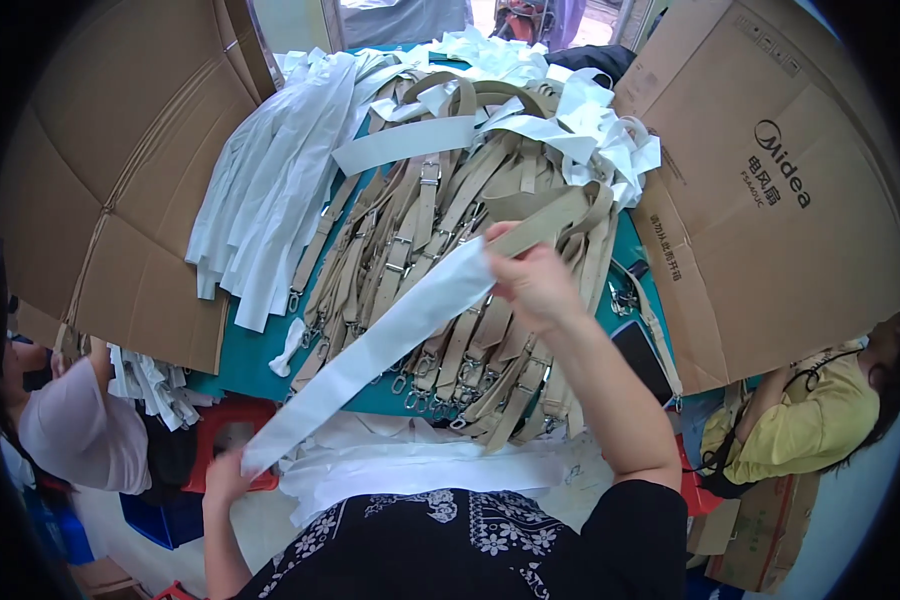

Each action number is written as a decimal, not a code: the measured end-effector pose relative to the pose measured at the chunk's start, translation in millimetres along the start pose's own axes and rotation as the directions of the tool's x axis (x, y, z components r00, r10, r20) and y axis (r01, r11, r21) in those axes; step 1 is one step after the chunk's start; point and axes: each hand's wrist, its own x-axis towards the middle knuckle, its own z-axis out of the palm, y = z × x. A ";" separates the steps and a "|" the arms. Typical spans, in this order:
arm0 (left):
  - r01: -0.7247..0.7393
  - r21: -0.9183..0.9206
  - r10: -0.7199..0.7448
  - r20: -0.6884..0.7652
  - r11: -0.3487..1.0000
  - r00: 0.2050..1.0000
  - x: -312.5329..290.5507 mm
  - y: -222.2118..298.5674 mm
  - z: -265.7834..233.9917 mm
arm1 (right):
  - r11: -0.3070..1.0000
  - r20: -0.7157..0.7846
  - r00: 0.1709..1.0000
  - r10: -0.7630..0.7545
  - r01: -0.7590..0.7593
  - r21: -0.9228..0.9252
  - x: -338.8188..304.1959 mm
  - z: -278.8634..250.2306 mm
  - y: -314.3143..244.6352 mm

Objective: The person is wrapping white paper or plastic strips around bundles of tan belt straps at a factory workbench.

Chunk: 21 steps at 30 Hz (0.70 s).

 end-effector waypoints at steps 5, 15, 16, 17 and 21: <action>-0.639 -0.624 0.411 -0.490 0.450 0.769 86.2 212.7 -93.1 | 0.980 0.130 0.990 -0.058 0.081 -0.179 -10.2 34.9 33.7; 0.082 -0.996 0.498 0.057 -0.028 0.865 109.7 253.2 -87.2 | 0.998 -0.016 0.999 -0.036 0.036 0.047 3.1 36.9 0.0; 0.075 -0.997 0.497 0.048 -0.034 0.867 110.1 254.6 -89.5 | 0.995 -0.039 0.996 -0.083 0.085 0.045 4.8 41.7 -6.8; 0.060 -0.996 0.457 0.022 -0.068 0.889 110.7 255.4 -92.9 | 0.993 -0.053 0.992 -0.114 0.114 0.009 3.2 50.3 -13.4; -0.136 -0.967 0.387 -0.213 -0.215 0.897 106.3 253.7 -139.1 | 0.942 0.051 0.951 -0.305 0.310 -0.133 4.5 89.5 -58.5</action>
